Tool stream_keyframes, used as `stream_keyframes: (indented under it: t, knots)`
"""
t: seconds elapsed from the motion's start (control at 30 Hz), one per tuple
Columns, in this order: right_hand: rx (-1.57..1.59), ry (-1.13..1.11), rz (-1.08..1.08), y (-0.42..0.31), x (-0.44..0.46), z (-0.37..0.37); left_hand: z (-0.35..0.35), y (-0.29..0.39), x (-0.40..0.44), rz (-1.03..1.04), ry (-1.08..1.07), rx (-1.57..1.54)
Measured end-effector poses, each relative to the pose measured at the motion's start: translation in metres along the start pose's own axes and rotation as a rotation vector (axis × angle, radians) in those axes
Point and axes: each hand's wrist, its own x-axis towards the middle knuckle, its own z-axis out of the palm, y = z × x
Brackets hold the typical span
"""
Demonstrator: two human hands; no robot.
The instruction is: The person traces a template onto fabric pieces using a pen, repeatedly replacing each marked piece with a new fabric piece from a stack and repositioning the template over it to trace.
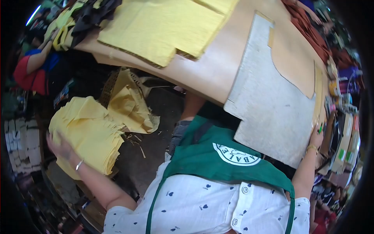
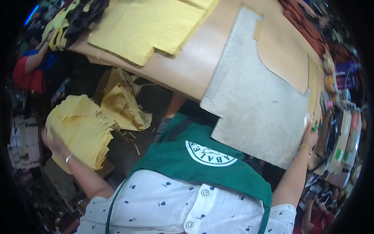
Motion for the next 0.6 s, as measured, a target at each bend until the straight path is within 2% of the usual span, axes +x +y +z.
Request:
stream_keyframes:
  t: [0.03, 0.07, 0.1, 0.17, 0.2, 0.23, 0.37, 0.4, 0.5, 0.6]
  knots:
    - [-0.004, -0.022, 0.011, -0.001, 0.000, -0.002, 0.013, 0.091, 0.023, 0.022, -0.099, -0.477]
    - [-0.005, -0.044, 0.023, -0.003, -0.001, -0.003, 0.025, 0.164, 0.031, 0.232, -0.107, -0.536]
    - [0.027, -0.062, 0.050, -0.006, -0.003, -0.006, 0.024, 0.240, 0.033, 0.268, -0.179, -0.812]
    - [0.051, -0.066, 0.077, -0.006, -0.006, -0.005, 0.031, 0.342, 0.027, 0.393, -0.288, -0.975]
    - [0.042, -0.052, 0.076, -0.004, -0.005, -0.002, 0.045, 0.381, 0.025, 0.549, -0.203, -1.014]
    - [0.034, -0.037, 0.072, -0.001, -0.005, -0.001, 0.044, 0.413, 0.024, 0.557, -0.290, -1.000]
    - [0.046, -0.001, 0.085, -0.009, -0.010, -0.006, 0.041, 0.473, 0.025, 0.537, -0.838, -0.450]
    - [0.050, 0.015, 0.085, -0.009, -0.010, -0.005, 0.041, 0.478, 0.028, 0.544, -0.945, -0.405]
    - [0.087, -0.029, 0.114, -0.009, -0.010, -0.005, 0.051, 0.482, 0.026, 0.517, -0.905, -0.394]
    - [0.126, -0.035, 0.134, -0.012, -0.009, -0.007, 0.065, 0.477, 0.026, 0.506, -0.837, -0.541]
